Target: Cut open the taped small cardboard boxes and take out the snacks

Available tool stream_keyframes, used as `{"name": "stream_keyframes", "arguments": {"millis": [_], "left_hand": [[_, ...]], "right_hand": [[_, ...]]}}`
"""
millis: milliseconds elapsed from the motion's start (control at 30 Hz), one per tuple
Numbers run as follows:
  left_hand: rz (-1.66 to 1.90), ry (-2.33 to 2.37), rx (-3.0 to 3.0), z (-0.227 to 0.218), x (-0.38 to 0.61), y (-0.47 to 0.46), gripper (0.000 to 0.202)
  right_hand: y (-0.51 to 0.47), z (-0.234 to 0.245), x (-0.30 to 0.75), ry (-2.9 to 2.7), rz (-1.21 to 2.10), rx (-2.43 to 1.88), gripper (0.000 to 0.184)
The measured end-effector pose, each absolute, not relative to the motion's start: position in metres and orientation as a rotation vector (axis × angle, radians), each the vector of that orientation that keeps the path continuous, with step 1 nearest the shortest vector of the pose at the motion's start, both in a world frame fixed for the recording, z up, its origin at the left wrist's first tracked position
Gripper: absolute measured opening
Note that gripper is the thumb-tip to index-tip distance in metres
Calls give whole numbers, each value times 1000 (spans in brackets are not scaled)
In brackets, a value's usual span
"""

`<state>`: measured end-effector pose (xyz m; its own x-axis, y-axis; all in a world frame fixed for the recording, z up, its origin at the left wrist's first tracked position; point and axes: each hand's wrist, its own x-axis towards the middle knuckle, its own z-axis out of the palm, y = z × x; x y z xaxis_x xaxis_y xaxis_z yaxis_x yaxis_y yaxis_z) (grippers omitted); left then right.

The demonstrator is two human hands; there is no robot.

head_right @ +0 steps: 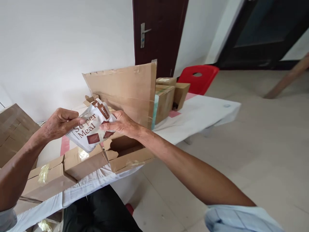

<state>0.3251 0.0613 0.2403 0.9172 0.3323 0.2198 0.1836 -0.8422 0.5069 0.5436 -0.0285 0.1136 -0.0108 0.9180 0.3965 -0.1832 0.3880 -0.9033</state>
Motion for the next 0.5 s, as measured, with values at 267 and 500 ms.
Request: {"name": "stream_keyframes", "arguments": {"millis": [267, 500], "left_hand": [[276, 543, 2745, 161, 344, 64, 57], [-92, 439, 3161, 49, 359, 13, 32]], "right_hand": [[-84, 79, 624, -769, 524, -870, 48], [-105, 41, 635, -510, 475, -971, 55]]}}
